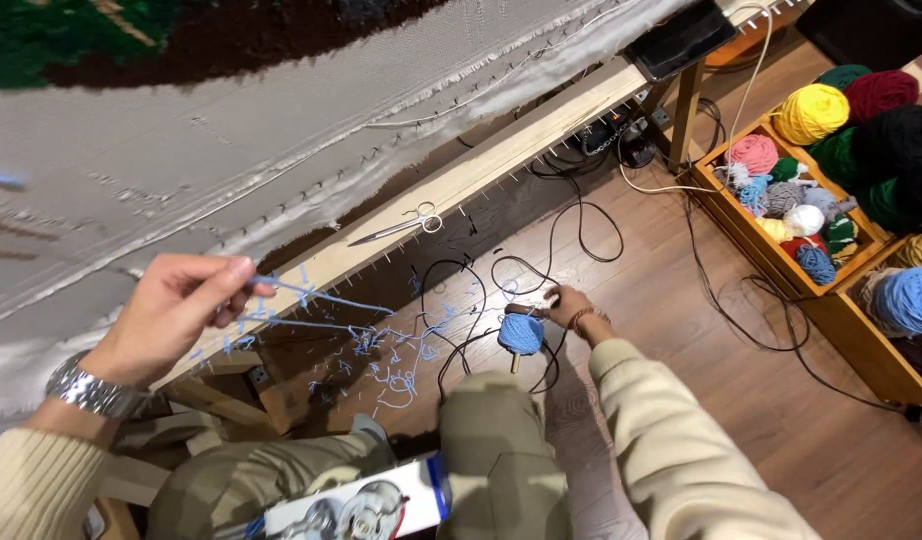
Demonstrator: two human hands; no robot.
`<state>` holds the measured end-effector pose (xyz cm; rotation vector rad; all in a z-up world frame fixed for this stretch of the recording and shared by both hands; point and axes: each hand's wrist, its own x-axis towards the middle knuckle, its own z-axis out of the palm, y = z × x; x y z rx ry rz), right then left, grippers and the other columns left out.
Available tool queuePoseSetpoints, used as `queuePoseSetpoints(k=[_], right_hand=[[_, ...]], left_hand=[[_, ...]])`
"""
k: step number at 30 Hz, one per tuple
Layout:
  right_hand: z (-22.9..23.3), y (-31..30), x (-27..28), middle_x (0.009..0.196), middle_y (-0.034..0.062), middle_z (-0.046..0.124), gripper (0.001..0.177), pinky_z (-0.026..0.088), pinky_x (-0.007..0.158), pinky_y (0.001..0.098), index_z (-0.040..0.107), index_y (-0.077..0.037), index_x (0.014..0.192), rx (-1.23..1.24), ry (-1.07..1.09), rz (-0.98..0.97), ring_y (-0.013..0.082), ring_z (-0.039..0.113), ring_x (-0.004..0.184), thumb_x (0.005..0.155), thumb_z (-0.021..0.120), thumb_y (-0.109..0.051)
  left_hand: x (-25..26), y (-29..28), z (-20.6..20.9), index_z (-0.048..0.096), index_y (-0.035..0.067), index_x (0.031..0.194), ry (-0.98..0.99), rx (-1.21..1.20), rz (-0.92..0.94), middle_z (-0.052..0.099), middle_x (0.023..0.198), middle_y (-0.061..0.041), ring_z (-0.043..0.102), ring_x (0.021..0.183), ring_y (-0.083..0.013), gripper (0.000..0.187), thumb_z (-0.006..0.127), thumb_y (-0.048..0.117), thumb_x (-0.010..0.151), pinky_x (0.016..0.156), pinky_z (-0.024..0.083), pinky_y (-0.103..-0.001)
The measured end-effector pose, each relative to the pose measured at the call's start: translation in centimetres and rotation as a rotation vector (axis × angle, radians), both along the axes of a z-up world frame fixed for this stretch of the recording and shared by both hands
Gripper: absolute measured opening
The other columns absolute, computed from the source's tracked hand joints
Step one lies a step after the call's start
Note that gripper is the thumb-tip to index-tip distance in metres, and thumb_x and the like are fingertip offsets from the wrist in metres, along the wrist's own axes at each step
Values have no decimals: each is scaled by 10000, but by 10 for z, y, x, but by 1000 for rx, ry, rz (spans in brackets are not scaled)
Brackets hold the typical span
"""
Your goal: Using a tufting gun to apply yarn to a canvas and threading the gun with new yarn.
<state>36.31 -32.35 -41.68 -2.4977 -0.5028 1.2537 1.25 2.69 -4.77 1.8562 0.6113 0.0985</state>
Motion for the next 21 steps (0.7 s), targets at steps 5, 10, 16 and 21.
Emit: queuePoseSetpoints(k=[5,10,16,21], right_hand=[[-164,-31,-16,1080,130,782,320,580,868,410,747,-157,1045,-127,-97,-67,314,733,1026,833,753,-397],[-226,-44,-77,1101,147,801,543,590,888,399,786,-91,1069,-177,-8,-291,323,753,1071,731,803,-516],[-237,-43,-130,824,119,745,233,480,505,324,843,30,955,0,446,-719,216,608,638,780,864,-122],[-222,-37,-133,1226,74,773,350,543,879,320,774,-172,1219,57,218,127,242,731,1056,963,603,-338]], left_hand=[[5,6,-17,823,13,805,-30,-52,-95,699,690,-69,567,581,-124,347,639,205,1028,495,454,-199],[16,11,-21,875,9,786,-12,-50,-178,861,971,-126,800,822,-177,349,645,195,970,709,686,-261],[20,14,-22,941,18,755,56,-31,-155,902,1041,-115,838,959,-173,463,650,326,942,835,620,-329],[21,16,-17,930,48,760,-15,-63,-225,956,839,-86,860,1006,-208,531,618,421,973,857,626,-368]])
